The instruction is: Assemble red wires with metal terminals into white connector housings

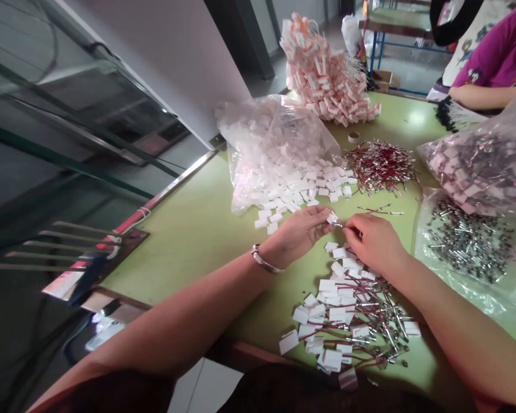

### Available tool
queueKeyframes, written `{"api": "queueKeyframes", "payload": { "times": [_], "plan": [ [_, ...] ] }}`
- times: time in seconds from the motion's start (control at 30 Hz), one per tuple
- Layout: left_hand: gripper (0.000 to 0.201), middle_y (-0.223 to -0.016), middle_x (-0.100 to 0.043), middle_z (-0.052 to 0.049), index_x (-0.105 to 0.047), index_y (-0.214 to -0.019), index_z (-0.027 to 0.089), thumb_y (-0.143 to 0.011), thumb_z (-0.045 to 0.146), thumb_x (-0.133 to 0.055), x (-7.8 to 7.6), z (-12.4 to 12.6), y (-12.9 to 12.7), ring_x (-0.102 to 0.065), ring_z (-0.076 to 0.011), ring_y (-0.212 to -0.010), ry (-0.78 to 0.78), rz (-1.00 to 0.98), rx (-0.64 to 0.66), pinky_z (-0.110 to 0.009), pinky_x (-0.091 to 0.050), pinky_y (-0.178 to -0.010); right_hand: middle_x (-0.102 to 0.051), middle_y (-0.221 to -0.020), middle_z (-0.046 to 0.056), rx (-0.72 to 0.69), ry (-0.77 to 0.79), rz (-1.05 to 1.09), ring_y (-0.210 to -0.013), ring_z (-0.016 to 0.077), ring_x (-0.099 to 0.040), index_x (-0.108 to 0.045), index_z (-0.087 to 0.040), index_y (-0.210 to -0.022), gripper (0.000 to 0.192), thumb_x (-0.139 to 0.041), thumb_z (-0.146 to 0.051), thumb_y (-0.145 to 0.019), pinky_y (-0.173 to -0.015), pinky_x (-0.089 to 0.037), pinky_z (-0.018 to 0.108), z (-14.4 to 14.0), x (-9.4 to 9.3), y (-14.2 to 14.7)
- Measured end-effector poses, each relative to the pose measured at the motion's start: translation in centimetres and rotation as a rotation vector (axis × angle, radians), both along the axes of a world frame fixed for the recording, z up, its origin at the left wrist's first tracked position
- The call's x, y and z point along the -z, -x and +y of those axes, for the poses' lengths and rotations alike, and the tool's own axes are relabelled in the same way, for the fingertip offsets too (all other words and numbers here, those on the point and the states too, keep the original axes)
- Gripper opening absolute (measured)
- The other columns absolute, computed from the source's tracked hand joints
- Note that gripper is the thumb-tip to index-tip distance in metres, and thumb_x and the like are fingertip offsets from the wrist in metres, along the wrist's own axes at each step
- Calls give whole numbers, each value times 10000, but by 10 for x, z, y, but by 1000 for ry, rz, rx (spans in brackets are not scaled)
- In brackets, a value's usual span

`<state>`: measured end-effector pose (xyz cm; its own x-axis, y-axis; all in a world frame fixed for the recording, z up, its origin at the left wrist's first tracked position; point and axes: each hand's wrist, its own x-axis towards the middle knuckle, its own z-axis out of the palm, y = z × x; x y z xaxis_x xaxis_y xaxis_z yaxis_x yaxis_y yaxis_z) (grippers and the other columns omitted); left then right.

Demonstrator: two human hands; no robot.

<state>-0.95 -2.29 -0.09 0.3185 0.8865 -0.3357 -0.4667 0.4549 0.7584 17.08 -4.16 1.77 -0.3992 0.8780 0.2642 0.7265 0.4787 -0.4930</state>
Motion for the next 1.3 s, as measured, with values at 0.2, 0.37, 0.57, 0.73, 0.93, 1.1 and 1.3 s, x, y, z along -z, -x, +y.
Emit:
{"api": "queueKeyframes", "payload": {
  "times": [0.2,0.37,0.57,0.73,0.93,1.1,1.3],
  "plan": [
    [84,-715,-654,-9,-645,-907,84,-831,86,-607,-2,0,1,-621,-57,-587,-12,15,42,-197,-503,-663,-621,-678,20,12,-15,-57,-621,144,-535,-584,-196,-728,139,-497,-196,-836,-618,-386,275,0,0,-3],
    [98,-627,-673,-3,-593,-878,122,-800,126,-652,-5,-4,-4,-627,-88,-541,-177,290,86,-221,-491,-576,-631,-717,65,57,-52,-264,-631,172,-549,-585,-178,-749,177,-437,-180,-845,-596,-359,290,-3,-1,-1],
    [144,-597,-653,-5,-550,-792,143,-802,232,-663,2,-10,-11,-563,-64,-468,-198,270,175,-199,-411,-484,-637,-714,61,-5,36,-231,-649,172,-558,-585,-182,-762,180,-432,-185,-855,-611,-371,282,-3,0,-1],
    [178,-673,-656,-32,-597,-855,157,-844,334,-610,-1,-5,-4,-544,-88,-521,-378,485,289,-235,-419,-527,-625,-654,22,1,85,-142,-594,143,-527,-580,-198,-685,173,-479,-203,-826,-585,-367,265,-4,-7,-2],
    [263,-949,-599,-127,-690,-953,140,-867,361,-578,-7,19,28,-522,-269,-961,-939,1539,-17,-395,-437,-826,-637,-592,-35,-231,497,-84,-532,115,-519,-657,-229,-653,193,-548,-269,-807,-519,-364,249,-9,-37,-11],
    [167,-943,-580,-155,-666,-861,111,-873,219,-539,10,33,33,-499,-297,-954,-1063,1844,139,-408,-444,-826,-607,-582,-17,101,273,-202,-509,121,-479,-660,-222,-671,195,-540,-255,-821,-516,-339,266,22,-23,-36],
    [219,-918,-585,-140,-649,-925,129,-869,97,-440,17,32,29,-508,-278,-917,-1165,1785,180,-394,-448,-809,-637,-967,77,233,-32,-470,-716,178,-554,-689,-208,-924,190,-516,-263,-867,-572,-355,296,46,14,-40]
  ]
}}
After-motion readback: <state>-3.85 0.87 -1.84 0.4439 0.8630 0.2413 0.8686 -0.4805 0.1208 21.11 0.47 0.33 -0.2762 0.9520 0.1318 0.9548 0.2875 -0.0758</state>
